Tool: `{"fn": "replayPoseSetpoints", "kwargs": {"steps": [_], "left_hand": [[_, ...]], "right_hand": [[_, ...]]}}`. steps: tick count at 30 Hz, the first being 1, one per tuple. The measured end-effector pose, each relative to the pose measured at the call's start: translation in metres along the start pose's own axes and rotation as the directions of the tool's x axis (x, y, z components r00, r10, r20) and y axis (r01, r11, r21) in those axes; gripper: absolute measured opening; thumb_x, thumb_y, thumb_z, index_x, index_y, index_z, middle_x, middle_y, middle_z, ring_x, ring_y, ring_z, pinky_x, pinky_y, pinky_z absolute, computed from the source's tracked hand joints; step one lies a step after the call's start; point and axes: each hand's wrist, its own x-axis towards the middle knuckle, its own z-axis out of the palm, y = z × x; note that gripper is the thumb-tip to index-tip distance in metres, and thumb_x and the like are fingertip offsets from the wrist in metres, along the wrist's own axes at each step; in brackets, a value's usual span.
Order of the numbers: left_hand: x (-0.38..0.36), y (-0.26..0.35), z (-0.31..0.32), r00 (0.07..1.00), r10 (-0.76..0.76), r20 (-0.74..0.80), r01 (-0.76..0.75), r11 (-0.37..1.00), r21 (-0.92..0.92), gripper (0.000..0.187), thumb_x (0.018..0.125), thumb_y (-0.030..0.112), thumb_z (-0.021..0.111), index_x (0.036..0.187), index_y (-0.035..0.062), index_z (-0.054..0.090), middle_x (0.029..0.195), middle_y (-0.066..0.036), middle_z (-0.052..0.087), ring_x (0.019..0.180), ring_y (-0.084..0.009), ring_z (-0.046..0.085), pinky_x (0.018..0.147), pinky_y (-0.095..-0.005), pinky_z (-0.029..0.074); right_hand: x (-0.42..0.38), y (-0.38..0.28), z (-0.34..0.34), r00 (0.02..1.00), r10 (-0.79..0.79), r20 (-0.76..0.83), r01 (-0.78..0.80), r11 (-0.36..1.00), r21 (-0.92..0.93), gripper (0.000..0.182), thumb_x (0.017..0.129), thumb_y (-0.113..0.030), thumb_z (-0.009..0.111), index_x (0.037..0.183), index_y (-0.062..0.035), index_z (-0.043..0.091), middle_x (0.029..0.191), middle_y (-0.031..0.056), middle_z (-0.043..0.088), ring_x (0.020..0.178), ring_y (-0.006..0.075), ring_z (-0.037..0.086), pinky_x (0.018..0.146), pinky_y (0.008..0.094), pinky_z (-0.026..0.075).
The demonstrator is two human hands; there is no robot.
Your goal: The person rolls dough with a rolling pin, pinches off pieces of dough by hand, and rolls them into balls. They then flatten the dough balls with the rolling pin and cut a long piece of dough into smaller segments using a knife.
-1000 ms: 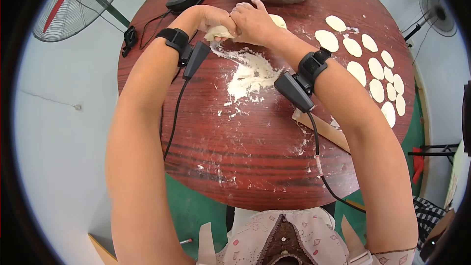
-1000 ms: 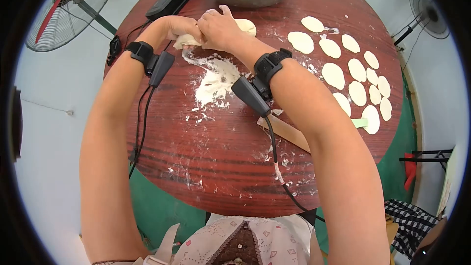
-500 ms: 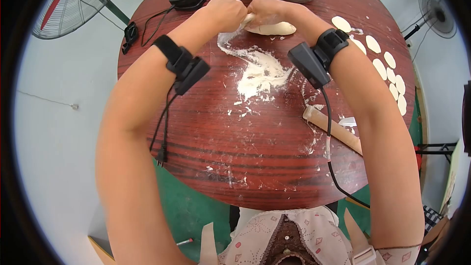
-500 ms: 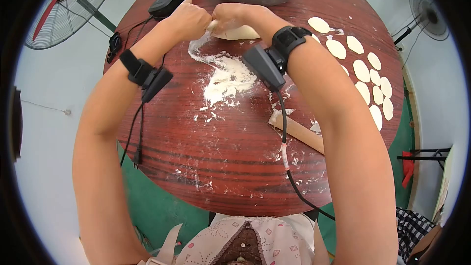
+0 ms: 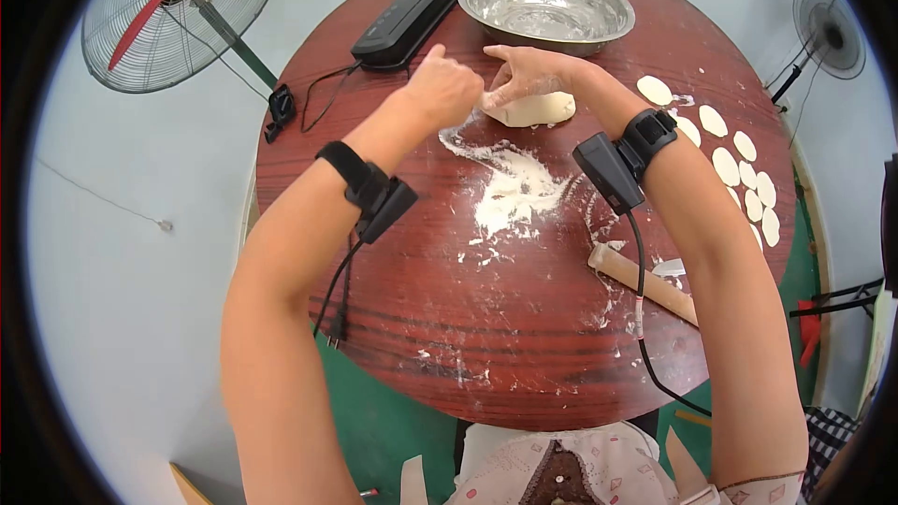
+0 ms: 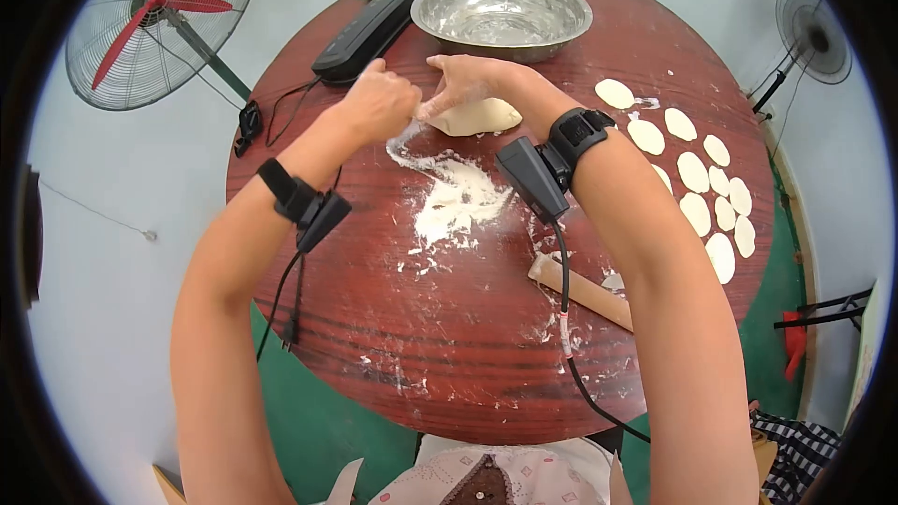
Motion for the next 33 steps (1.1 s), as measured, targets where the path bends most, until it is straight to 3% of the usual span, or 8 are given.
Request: {"fn": "replayPoseSetpoints", "kwargs": {"steps": [6,13,23,26,28,29,30,33], "left_hand": [[-0.003,0.015,-0.019,1.000,0.025,-0.010,-0.023,0.995,0.099,0.009,0.072,0.011,0.058,0.068,0.0090,0.066,0.067,-0.010,0.064,0.069,-0.0245,0.063,0.085,-0.0434,0.041],[-0.008,0.017,-0.029,0.996,0.089,-0.012,-0.086,0.984,0.156,0.010,0.073,0.010,0.058,0.066,0.0100,0.065,0.066,-0.009,0.064,0.070,-0.0233,0.063,0.090,-0.0433,0.040],[-0.024,0.009,-0.054,0.986,0.104,0.126,-0.073,0.971,-0.226,0.007,0.070,0.005,0.058,0.067,0.0091,0.063,0.066,-0.012,0.062,0.067,-0.0298,0.061,0.077,-0.0398,0.041],[-0.039,0.011,-0.068,0.983,0.156,0.094,-0.093,0.875,-0.475,0.006,0.074,0.009,0.059,0.075,0.0083,0.065,0.072,-0.012,0.064,0.072,-0.0315,0.061,0.074,-0.0393,0.044],[-0.059,0.014,-0.076,0.984,0.158,0.086,-0.065,0.760,-0.647,0.009,0.077,0.013,0.060,0.081,0.0073,0.067,0.077,-0.012,0.066,0.076,-0.0326,0.061,0.072,-0.0387,0.046],[-0.069,-0.004,-0.056,0.993,0.085,0.080,-0.024,0.819,-0.573,0.016,0.078,0.016,0.063,0.091,0.0064,0.067,0.085,-0.014,0.066,0.081,-0.0332,0.062,0.071,-0.0377,0.048],[-0.078,-0.008,-0.074,0.954,-0.078,0.291,0.251,0.742,-0.622,0.034,0.078,0.017,0.065,0.110,0.0052,0.063,0.096,-0.016,0.066,0.088,-0.0307,0.063,0.079,-0.0364,0.048],[-0.110,-0.003,-0.079,0.921,-0.256,0.293,0.388,0.566,-0.727,0.070,0.079,0.020,0.068,0.137,-0.0019,0.035,0.114,-0.018,0.060,0.105,-0.0248,0.058,0.092,-0.0327,0.043]], "right_hand": [[0.006,-0.032,0.014,0.976,0.128,0.174,-0.076,0.957,-0.281,0.057,0.065,-0.039,0.079,0.109,-0.0061,0.066,0.100,0.0155,0.067,0.100,0.0299,0.061,0.087,0.0297,0.046],[0.001,-0.023,0.029,0.998,0.064,0.029,-0.056,0.969,-0.240,0.042,0.069,-0.041,0.072,0.096,-0.0094,0.068,0.098,0.0104,0.068,0.106,0.0290,0.059,0.093,0.0649,0.026],[0.001,-0.031,0.032,0.989,0.131,-0.061,-0.143,0.952,-0.270,0.034,0.077,-0.033,0.065,0.105,-0.0149,0.066,0.101,0.0097,0.067,0.099,0.0311,0.060,0.083,0.0496,0.044],[0.000,-0.017,0.030,0.906,0.207,-0.369,-0.282,0.946,-0.162,0.026,0.081,-0.030,0.059,0.102,-0.0163,0.066,0.100,0.0109,0.067,0.098,0.0310,0.061,0.080,0.0409,0.048],[0.040,0.034,0.014,0.990,-0.140,-0.006,0.114,0.831,-0.545,0.028,0.081,-0.032,0.062,0.099,-0.0102,0.062,0.099,0.0143,0.064,0.091,0.0327,0.061,0.079,0.0359,0.049],[0.023,0.015,0.014,0.995,-0.099,-0.008,0.092,0.947,-0.307,0.035,0.077,-0.034,0.067,0.100,-0.0072,0.061,0.100,0.0136,0.064,0.091,0.0305,0.061,0.080,0.0347,0.048],[0.001,-0.007,0.006,0.999,-0.050,-0.007,0.049,0.997,-0.067,0.043,0.073,-0.036,0.073,0.100,-0.0041,0.059,0.100,0.0129,0.064,0.091,0.0283,0.061,0.080,0.0336,0.048],[-0.019,-0.030,0.009,0.999,0.054,-0.003,-0.054,0.995,-0.079,0.061,0.066,-0.035,0.078,0.112,-0.0019,0.057,0.109,0.0155,0.063,0.100,0.0262,0.061,0.084,0.0330,0.048]]}}
